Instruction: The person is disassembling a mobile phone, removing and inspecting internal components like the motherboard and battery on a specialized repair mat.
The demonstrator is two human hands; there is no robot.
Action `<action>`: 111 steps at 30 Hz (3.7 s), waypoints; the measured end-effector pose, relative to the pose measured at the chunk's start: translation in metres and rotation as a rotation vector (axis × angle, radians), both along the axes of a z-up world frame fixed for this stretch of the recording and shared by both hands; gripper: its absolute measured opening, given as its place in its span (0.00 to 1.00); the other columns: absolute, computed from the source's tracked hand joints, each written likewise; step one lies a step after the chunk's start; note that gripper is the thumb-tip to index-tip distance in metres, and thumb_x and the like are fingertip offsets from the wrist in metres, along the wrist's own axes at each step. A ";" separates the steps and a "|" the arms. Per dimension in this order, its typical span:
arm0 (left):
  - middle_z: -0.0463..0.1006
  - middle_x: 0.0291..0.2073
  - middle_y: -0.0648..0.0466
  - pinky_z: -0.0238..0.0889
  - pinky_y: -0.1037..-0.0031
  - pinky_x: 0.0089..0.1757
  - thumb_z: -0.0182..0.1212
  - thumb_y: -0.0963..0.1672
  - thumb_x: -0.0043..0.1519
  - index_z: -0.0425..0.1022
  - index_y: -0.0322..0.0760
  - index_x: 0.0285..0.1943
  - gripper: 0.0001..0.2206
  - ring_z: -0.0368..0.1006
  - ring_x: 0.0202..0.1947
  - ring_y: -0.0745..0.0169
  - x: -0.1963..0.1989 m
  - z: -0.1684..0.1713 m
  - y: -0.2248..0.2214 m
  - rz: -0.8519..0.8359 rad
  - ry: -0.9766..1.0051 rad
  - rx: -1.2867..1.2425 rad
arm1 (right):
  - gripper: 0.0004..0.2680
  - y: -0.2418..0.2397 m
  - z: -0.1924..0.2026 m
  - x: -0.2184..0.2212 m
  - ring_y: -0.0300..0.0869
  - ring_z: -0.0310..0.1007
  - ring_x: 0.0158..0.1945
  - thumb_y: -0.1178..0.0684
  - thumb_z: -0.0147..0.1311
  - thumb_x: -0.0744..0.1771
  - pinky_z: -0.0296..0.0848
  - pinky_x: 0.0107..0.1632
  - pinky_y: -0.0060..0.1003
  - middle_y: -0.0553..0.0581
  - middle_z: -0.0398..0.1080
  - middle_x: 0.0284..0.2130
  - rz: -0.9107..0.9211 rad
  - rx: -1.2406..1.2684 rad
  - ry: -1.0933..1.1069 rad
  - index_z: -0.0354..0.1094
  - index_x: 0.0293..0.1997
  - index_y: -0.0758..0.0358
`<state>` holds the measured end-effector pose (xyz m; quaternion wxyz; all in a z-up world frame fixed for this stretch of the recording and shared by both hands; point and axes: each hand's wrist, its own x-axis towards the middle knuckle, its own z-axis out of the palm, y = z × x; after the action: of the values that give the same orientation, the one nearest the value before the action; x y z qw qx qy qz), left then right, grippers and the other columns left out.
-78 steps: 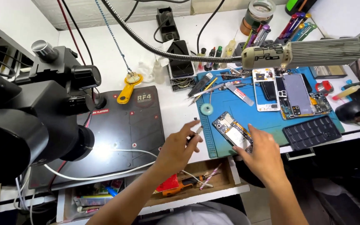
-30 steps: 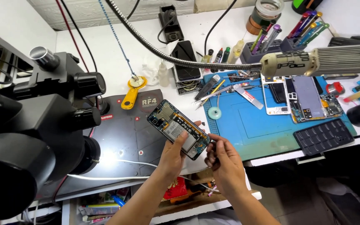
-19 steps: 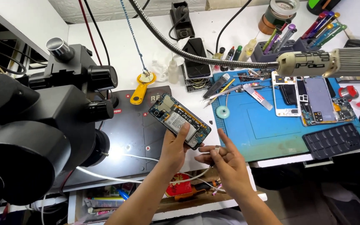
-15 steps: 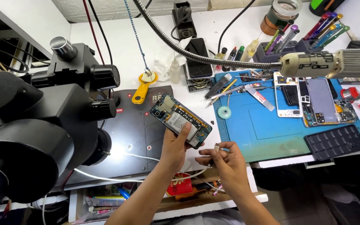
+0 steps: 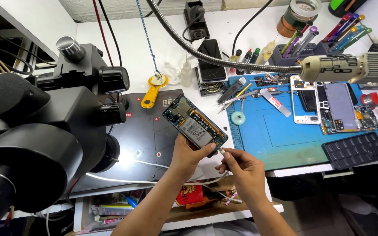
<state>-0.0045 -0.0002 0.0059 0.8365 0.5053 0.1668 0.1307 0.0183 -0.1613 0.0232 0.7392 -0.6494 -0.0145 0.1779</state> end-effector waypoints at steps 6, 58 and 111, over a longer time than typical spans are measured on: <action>0.83 0.41 0.43 0.79 0.61 0.38 0.73 0.36 0.49 0.70 0.32 0.52 0.23 0.79 0.40 0.53 0.002 -0.011 0.001 0.002 0.032 -0.025 | 0.09 -0.003 -0.006 0.005 0.45 0.73 0.21 0.58 0.59 0.65 0.88 0.40 0.47 0.63 0.70 0.20 0.036 0.043 0.027 0.77 0.45 0.77; 0.80 0.58 0.46 0.69 0.59 0.60 0.65 0.46 0.57 0.67 0.35 0.67 0.28 0.76 0.60 0.51 -0.012 0.028 -0.010 -0.152 -0.128 0.013 | 0.08 -0.060 -0.087 -0.032 0.38 0.69 0.39 0.57 0.46 0.70 0.72 0.43 0.28 0.58 0.65 0.43 -0.076 -0.124 -0.729 0.61 0.53 0.66; 0.57 0.74 0.39 0.70 0.54 0.56 0.59 0.46 0.66 0.53 0.62 0.78 0.30 0.66 0.68 0.34 -0.001 0.014 0.004 -0.150 -0.261 -0.202 | 0.13 -0.004 0.020 -0.019 0.41 0.75 0.37 0.59 0.56 0.67 0.76 0.40 0.37 0.59 0.68 0.60 0.078 -0.575 -0.951 0.71 0.58 0.51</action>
<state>-0.0058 0.0040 0.0196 0.9050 0.4084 0.0309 0.1148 -0.0010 -0.1651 0.0428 0.4370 -0.8327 -0.3214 -0.1107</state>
